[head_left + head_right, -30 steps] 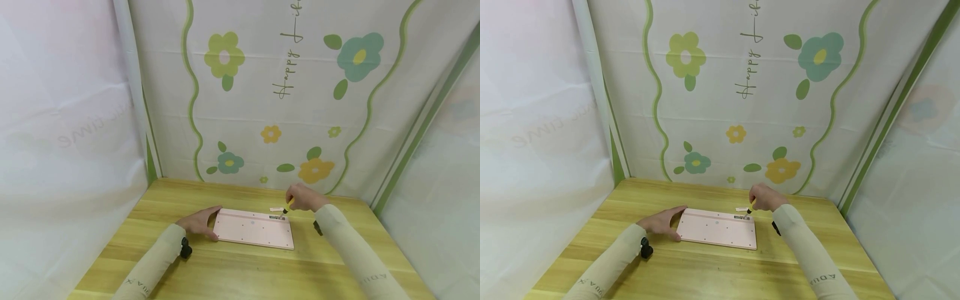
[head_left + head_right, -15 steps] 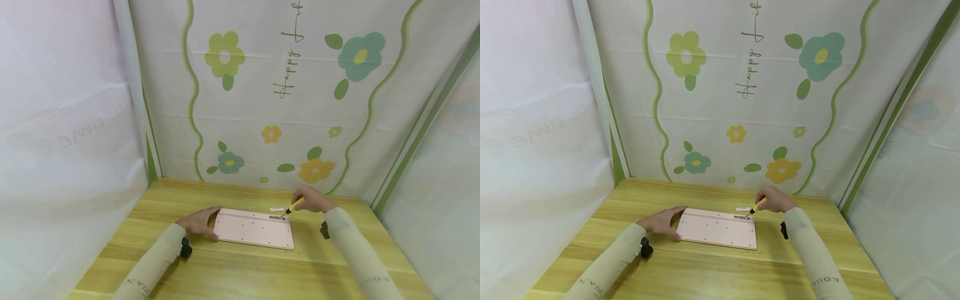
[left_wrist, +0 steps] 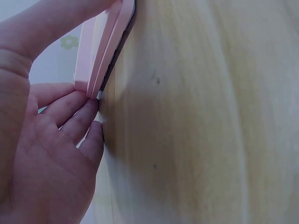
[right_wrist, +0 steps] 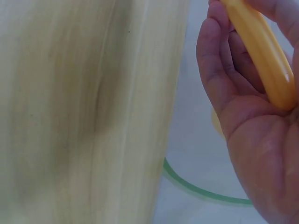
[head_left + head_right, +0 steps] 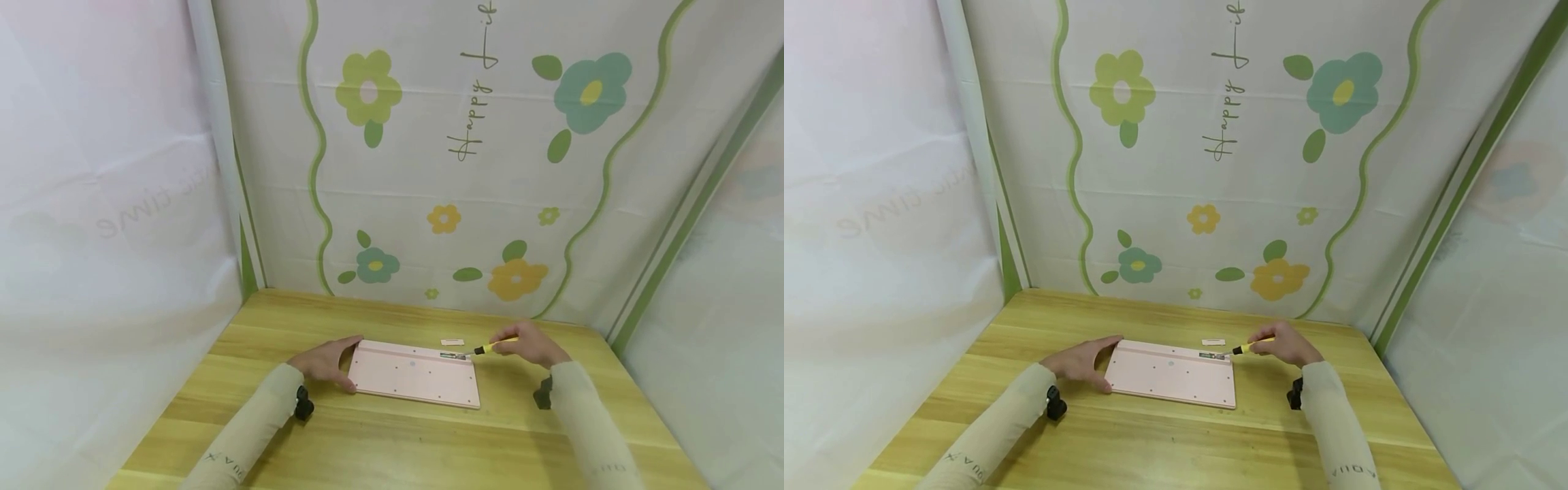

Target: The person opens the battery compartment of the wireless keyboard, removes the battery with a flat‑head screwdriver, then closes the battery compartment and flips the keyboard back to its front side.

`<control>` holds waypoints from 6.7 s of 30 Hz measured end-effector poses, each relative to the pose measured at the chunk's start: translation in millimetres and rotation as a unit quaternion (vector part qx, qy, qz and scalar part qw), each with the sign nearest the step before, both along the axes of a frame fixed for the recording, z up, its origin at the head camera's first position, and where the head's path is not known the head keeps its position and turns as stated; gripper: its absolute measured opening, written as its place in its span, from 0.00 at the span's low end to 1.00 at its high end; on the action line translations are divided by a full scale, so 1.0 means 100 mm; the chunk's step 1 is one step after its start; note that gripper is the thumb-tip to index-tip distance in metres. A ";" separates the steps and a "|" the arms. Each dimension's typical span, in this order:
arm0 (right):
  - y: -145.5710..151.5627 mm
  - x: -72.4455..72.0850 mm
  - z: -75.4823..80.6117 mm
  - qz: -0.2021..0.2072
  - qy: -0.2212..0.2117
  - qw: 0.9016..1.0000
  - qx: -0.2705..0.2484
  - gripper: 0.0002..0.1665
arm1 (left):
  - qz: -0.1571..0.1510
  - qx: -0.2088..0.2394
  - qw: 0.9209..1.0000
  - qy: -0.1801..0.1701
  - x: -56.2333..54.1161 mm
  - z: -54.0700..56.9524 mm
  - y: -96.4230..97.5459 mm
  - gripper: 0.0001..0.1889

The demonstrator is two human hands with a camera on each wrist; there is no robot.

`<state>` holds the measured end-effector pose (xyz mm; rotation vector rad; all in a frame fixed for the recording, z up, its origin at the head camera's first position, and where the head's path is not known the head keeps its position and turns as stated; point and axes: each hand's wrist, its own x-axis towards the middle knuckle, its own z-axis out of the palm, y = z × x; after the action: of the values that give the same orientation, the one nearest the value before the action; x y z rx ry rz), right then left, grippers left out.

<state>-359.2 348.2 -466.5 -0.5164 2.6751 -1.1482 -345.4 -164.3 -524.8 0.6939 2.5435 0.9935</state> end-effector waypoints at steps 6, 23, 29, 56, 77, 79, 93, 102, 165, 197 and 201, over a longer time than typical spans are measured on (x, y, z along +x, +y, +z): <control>0.06 0.01 -0.11 -0.003 -0.038 0.998 -0.052 0.15 | -0.002 -0.002 1.000 0.000 -0.02 0.00 0.00 0.66; -0.31 -0.04 -0.04 -0.012 -0.024 0.999 -0.031 0.18 | 0.000 -0.007 1.000 -0.001 0.03 0.04 0.02 0.65; -0.08 -0.01 0.07 -0.016 0.011 1.000 0.009 0.16 | 0.001 -0.012 1.000 -0.001 0.02 0.05 0.02 0.65; -0.05 0.02 0.09 -0.003 0.018 0.999 0.047 0.10 | -0.003 -0.011 1.000 -0.002 0.01 0.03 0.01 0.65; 0.06 0.03 -0.14 -0.021 -0.106 0.990 -0.093 0.21 | -0.009 -0.001 1.000 -0.006 -0.03 0.02 -0.01 0.66; 0.06 0.05 -0.14 -0.023 -0.105 0.990 -0.089 0.21 | -0.011 -0.001 1.000 -0.009 -0.02 0.03 -0.01 0.65; 0.04 0.12 -0.06 -0.012 -0.080 0.994 -0.071 0.20 | -0.012 -0.002 1.000 -0.005 -0.04 0.02 -0.01 0.65; -0.02 0.17 0.04 -0.021 -0.049 0.998 -0.033 0.19 | -0.013 -0.004 1.000 -0.007 -0.05 0.02 -0.01 0.65; 0.79 0.61 -0.43 -0.166 0.113 0.978 0.061 0.16 | -0.012 -0.007 1.000 -0.004 -0.02 0.03 -0.02 0.64; 0.71 0.57 -0.60 -0.125 0.092 0.983 0.102 0.10 | -0.007 -0.009 1.000 -0.010 -0.02 0.05 -0.02 0.65; 0.70 0.57 -0.58 -0.123 0.090 0.983 0.100 0.11 | -0.008 -0.012 1.000 -0.009 -0.01 0.06 -0.01 0.64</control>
<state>-302.0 418.7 -524.9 -0.2745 3.0374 -0.9095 -346.6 -165.4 -518.3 0.6955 2.5266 0.9576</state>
